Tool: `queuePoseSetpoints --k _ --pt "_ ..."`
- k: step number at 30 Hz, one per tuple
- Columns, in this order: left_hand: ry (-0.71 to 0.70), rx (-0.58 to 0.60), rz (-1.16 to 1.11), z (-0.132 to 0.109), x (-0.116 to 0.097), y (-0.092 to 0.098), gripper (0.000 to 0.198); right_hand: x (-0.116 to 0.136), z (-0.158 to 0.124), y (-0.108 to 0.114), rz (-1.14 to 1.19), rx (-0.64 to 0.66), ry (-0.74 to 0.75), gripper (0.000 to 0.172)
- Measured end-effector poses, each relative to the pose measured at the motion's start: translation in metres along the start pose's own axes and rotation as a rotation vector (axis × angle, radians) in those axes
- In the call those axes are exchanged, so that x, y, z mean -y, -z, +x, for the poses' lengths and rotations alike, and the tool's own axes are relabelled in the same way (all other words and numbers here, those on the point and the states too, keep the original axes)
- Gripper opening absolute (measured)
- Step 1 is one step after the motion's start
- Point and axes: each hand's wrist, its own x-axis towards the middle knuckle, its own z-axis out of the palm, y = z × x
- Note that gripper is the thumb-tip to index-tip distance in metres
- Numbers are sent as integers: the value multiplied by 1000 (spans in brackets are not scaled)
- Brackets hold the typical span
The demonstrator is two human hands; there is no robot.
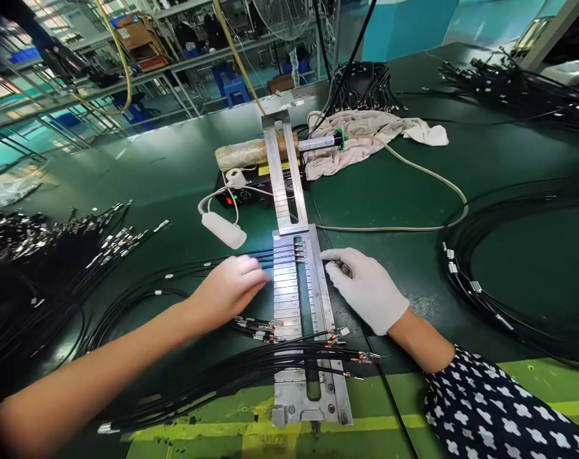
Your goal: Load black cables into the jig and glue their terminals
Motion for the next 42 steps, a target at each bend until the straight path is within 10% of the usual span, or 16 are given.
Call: queuePoseSetpoints --k 10,21,30,42 --pt "208 207 -628 -57 3 13 15 0 -1 -1 -1 6 -22 27" --pt "291 -40 -390 -30 -14 -19 11 1 -1 0 -22 2 -27 26" --pt "392 -106 -204 -79 13 -4 11 3 1 0 -20 19 -6 26" --pt "92 -305 -289 -7 7 -28 20 2 1 0 -16 36 -23 23"
